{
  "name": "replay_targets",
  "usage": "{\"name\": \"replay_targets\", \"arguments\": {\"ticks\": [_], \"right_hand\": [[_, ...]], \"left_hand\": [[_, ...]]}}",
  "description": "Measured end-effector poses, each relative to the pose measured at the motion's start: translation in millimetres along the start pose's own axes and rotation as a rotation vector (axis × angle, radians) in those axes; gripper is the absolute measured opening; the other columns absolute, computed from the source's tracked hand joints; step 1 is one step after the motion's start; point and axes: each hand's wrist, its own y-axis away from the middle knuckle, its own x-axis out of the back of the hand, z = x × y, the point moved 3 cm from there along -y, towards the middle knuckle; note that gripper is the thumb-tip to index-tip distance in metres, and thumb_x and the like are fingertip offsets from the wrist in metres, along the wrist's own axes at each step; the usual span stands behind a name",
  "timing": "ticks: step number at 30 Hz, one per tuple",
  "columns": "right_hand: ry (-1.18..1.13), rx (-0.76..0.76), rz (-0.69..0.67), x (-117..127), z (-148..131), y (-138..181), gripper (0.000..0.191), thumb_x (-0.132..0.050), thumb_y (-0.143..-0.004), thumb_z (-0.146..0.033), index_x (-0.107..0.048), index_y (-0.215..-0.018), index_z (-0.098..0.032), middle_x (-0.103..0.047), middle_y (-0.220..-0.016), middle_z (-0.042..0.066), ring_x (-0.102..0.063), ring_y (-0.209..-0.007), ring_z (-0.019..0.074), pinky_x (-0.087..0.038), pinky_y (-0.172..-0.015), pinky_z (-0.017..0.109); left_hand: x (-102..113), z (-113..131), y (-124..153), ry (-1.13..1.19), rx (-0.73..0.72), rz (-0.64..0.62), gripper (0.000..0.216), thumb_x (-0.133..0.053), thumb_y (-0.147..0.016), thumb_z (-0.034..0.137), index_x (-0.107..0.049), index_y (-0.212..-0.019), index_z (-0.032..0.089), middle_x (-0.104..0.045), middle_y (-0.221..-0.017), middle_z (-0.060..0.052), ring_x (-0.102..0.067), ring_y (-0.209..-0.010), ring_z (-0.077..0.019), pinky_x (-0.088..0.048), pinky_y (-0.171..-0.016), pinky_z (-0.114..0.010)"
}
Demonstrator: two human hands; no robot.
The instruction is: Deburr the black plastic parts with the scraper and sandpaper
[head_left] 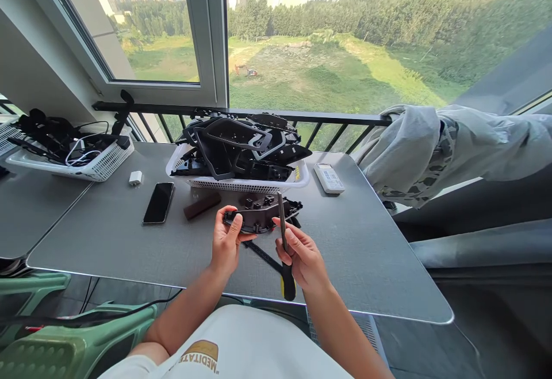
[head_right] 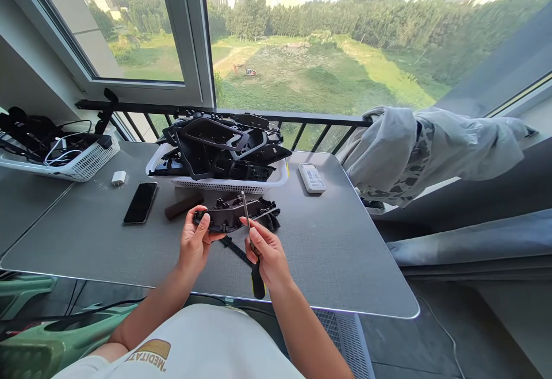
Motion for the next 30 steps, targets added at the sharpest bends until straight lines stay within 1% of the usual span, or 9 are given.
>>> {"name": "replay_targets", "arguments": {"ticks": [3, 6, 9, 13, 17, 21, 23, 27, 30], "right_hand": [[-0.038, 0.015, 0.012, -4, 1, 0, 0.052, -0.077, -0.070, -0.055, -0.075, -0.107, -0.018, -0.041, -0.048, -0.007, -0.031, -0.041, 0.0064, -0.017, -0.045, 0.025], [-0.056, 0.030, 0.010, -9, 2, 0, 0.049, -0.078, -0.070, -0.055, -0.076, -0.103, -0.020, -0.038, -0.047, -0.008, -0.032, -0.041, 0.0057, -0.016, -0.046, 0.024], [-0.057, 0.048, 0.008, -13, 4, 0, 0.047, -0.079, -0.069, -0.055, -0.077, -0.101, -0.020, -0.036, -0.047, -0.009, -0.033, -0.041, 0.0052, -0.015, -0.045, 0.023], [-0.025, 0.049, -0.006, -17, 10, 1, 0.049, -0.077, -0.071, -0.055, -0.076, -0.103, -0.019, -0.036, -0.046, -0.009, -0.032, -0.041, 0.0055, -0.018, -0.043, 0.023], [0.065, 0.060, 0.004, -12, 11, 0, 0.051, -0.076, -0.072, -0.055, -0.076, -0.107, -0.018, -0.044, -0.048, -0.007, -0.034, -0.042, 0.0063, -0.025, -0.042, 0.023], [0.292, 0.119, 0.001, -1, 3, 5, 0.048, -0.072, -0.076, -0.054, -0.075, -0.111, -0.021, -0.066, -0.064, 0.000, -0.037, -0.043, 0.0071, -0.031, -0.041, 0.024], [0.468, 0.191, -0.024, 2, -4, 10, 0.042, -0.069, -0.080, -0.050, -0.076, -0.109, -0.021, -0.073, -0.073, 0.004, -0.046, -0.048, 0.0101, -0.038, -0.046, 0.026], [0.861, 0.350, -0.080, 3, -13, 24, 0.030, -0.061, -0.087, -0.039, -0.077, -0.107, -0.022, -0.077, -0.083, 0.006, -0.062, -0.064, 0.0174, -0.047, -0.059, 0.029], [1.064, 0.419, -0.084, 1, -12, 31, 0.033, -0.053, -0.092, -0.036, -0.075, -0.113, -0.022, -0.074, -0.076, 0.005, -0.058, -0.056, 0.0156, -0.044, -0.055, 0.028]], "left_hand": [[-1, -2, 4, -0.032, 0.000, -0.025, 0.069, -0.087, -0.058, 0.040, -0.045, -0.111, 0.024, -0.065, -0.079, 0.004, -0.063, -0.058, -0.0103, -0.052, -0.051, -0.021], [-3, -4, 10, -0.021, -0.030, -0.019, 0.079, -0.085, -0.063, 0.039, -0.039, -0.125, 0.024, -0.057, -0.062, 0.010, -0.051, -0.043, -0.0065, -0.041, -0.042, -0.017], [-4, -6, 14, 0.009, -0.057, 0.026, 0.083, -0.084, -0.066, 0.039, -0.036, -0.133, 0.029, -0.059, -0.067, 0.010, -0.046, -0.042, -0.0042, -0.035, -0.041, -0.016], [-3, -8, 12, -0.003, -0.074, 0.023, 0.053, -0.083, -0.063, 0.047, -0.061, -0.106, 0.025, -0.064, -0.077, 0.004, -0.052, -0.052, -0.0061, -0.042, -0.045, -0.017], [0, -9, 7, -0.056, -0.137, -0.027, 0.044, -0.074, -0.069, 0.060, -0.067, -0.091, 0.023, -0.065, -0.081, 0.000, -0.057, -0.058, -0.0097, -0.044, -0.044, -0.019], [7, -5, 7, -0.177, -0.329, 0.029, 0.042, -0.067, -0.076, 0.063, -0.068, -0.092, 0.025, -0.063, -0.079, 0.000, -0.051, -0.052, -0.0082, -0.044, -0.042, -0.019], [11, -4, 8, -0.241, -0.405, 0.063, 0.040, -0.065, -0.078, 0.062, -0.068, -0.092, 0.024, -0.060, -0.074, 0.001, -0.048, -0.049, -0.0076, -0.043, -0.041, -0.019], [16, -7, 8, -0.314, -0.426, 0.081, 0.041, -0.061, -0.081, 0.062, -0.068, -0.094, 0.023, -0.058, -0.069, 0.003, -0.046, -0.045, -0.0059, -0.038, -0.038, -0.018], [16, -8, 7, -0.366, -0.420, 0.069, 0.041, -0.059, -0.083, 0.062, -0.068, -0.097, 0.024, -0.060, -0.070, 0.003, -0.047, -0.041, -0.0055, -0.035, -0.036, -0.019]]}}
